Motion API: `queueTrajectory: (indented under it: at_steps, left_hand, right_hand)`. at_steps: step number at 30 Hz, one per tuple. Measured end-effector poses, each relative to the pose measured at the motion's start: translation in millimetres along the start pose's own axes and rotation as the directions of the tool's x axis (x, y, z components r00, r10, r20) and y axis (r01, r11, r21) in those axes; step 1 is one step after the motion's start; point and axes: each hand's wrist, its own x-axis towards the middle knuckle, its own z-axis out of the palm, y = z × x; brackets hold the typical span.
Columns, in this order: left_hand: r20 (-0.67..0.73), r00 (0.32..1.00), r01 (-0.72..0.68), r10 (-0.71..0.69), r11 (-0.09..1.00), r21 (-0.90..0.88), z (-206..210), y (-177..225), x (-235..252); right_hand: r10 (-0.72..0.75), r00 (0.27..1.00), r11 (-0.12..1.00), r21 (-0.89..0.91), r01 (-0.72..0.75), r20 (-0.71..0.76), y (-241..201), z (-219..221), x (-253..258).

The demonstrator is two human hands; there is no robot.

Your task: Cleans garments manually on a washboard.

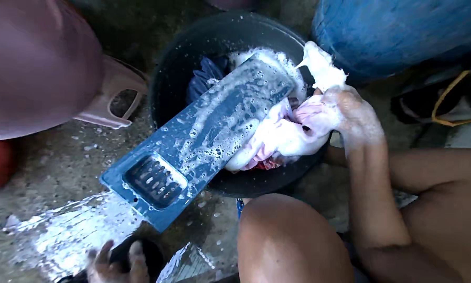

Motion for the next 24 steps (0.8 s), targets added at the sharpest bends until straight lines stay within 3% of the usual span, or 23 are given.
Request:
queueTrajectory:
  at_steps: [2,5,8,11,12,14,16,19,21,24]
  left_hand:
    - [0.057,0.996,0.075,-0.064,0.972,-0.224,24,29,7]
    - [0.142,0.949,0.315,-0.280,0.839,-0.444,58,60,20]
    - [0.144,0.912,0.410,-0.384,0.854,-0.319,70,70,30]
    - [0.136,0.904,0.426,-0.406,0.883,-0.196,65,70,35]
    - [0.128,0.905,0.424,-0.406,0.887,-0.181,61,73,36]
    - [0.070,0.918,0.397,-0.391,0.902,-0.172,53,83,39]
    - [0.002,0.933,0.354,-0.360,0.917,-0.186,43,100,45]
    - [-0.052,0.932,0.345,-0.358,0.924,-0.164,31,112,63]
    - [-0.065,0.933,0.344,-0.355,0.929,-0.139,31,106,80]
    - [-0.036,0.940,0.331,-0.338,0.934,-0.135,44,85,95]
  right_hand:
    - [-0.119,0.980,0.979,-0.186,0.088,-0.162,5,5,1]
    - [-0.141,0.959,0.941,-0.335,0.052,-0.247,28,-6,26]
    - [-0.126,0.952,0.841,-0.539,-0.046,-0.278,56,-18,50]
    - [-0.205,0.937,0.560,-0.819,-0.125,-0.283,63,-10,45]
    - [-0.270,0.927,0.476,-0.873,-0.107,-0.261,69,-4,43]
    - [-0.390,0.899,0.416,-0.909,-0.022,-0.200,96,7,55]
    - [-0.323,0.931,0.419,-0.908,-0.018,-0.167,115,20,72]
    - [-0.047,0.995,0.457,-0.888,-0.053,-0.083,110,27,82]
    - [-0.069,0.989,0.515,-0.854,-0.076,-0.130,100,18,86]
    - [-0.177,0.954,0.727,-0.686,-0.038,-0.240,78,-7,63]
